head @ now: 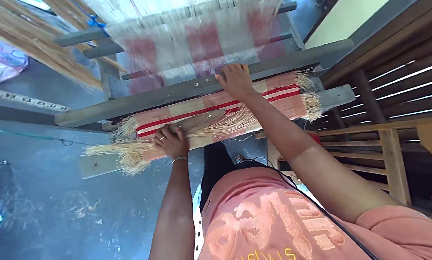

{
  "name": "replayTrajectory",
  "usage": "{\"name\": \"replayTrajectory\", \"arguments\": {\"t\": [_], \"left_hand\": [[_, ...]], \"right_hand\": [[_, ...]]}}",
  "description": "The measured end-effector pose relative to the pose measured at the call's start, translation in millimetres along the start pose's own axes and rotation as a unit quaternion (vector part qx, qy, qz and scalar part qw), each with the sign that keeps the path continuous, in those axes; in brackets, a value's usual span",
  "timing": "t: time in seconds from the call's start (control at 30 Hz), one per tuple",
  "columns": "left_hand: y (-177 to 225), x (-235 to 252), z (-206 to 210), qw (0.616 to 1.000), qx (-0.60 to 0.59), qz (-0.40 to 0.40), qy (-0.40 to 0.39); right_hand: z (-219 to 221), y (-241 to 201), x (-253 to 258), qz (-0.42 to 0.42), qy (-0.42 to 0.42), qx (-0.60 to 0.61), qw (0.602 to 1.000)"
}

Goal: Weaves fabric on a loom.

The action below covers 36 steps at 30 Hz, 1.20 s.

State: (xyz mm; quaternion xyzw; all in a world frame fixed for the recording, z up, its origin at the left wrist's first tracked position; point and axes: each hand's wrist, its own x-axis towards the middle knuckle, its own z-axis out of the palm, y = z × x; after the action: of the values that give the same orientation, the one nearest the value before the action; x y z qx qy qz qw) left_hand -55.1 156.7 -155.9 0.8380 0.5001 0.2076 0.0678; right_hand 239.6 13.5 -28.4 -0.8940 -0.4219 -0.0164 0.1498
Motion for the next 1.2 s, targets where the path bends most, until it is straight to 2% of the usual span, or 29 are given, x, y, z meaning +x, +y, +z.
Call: {"name": "replayTrajectory", "arguments": {"t": [0.3, 0.47, 0.6, 0.7, 0.77, 0.8, 0.83, 0.87, 0.93, 0.97, 1.0, 1.03, 1.1, 1.17, 1.2], "left_hand": [[-4, 0, 4, 1.0, 0.005, 0.008, 0.009], [-3, -1, 1, 1.0, -0.003, 0.016, 0.007], [-5, -2, 3, 1.0, -0.004, 0.015, 0.007], [2, 0, 0, 1.0, -0.001, 0.009, 0.017], [3, -2, -1, 1.0, 0.007, 0.004, 0.017], [4, -1, -1, 1.0, 0.011, 0.002, 0.018], [5, 0, -2, 1.0, 0.013, 0.003, 0.02], [5, 0, -2, 1.0, 0.013, 0.005, 0.021], [5, 1, 0, 1.0, 0.017, 0.006, 0.025], [5, 1, 1, 0.999, 0.019, 0.007, 0.027], [6, 0, 1, 0.999, 0.019, 0.007, 0.027], [7, 1, 0, 0.999, 0.02, 0.008, 0.025], [6, 1, 0, 0.999, 0.025, 0.009, 0.024], [5, 1, 2, 0.999, 0.029, 0.01, 0.026], [3, 2, 2, 0.999, 0.029, 0.011, 0.026]], "right_hand": [[-3, 5, 34, 0.011, -0.036, 0.002, 0.999], [-1, -2, -4, 0.011, -0.005, 0.018, 1.0], [-1, 0, -5, 0.006, -0.007, 0.028, 1.0], [-16, 8, -18, -0.048, 0.009, 0.166, 0.985], [-32, 3, -59, -0.085, 0.022, 0.305, 0.948], [-38, 0, -86, -0.094, -0.011, 0.36, 0.928], [-43, 0, -114, -0.098, -0.087, 0.4, 0.907], [-45, 2, -141, -0.094, -0.202, 0.413, 0.883], [-31, 12, -177, -0.073, -0.451, 0.333, 0.825], [-11, 18, -190, -0.058, -0.531, 0.279, 0.798], [11, 23, -200, -0.031, -0.574, 0.232, 0.785], [31, 25, -207, 0.003, -0.581, 0.205, 0.787], [83, 30, -223, 0.065, -0.497, 0.204, 0.841], [129, 24, -231, 0.064, -0.384, 0.248, 0.887], [143, 16, -229, 0.04, -0.345, 0.276, 0.896]]}}
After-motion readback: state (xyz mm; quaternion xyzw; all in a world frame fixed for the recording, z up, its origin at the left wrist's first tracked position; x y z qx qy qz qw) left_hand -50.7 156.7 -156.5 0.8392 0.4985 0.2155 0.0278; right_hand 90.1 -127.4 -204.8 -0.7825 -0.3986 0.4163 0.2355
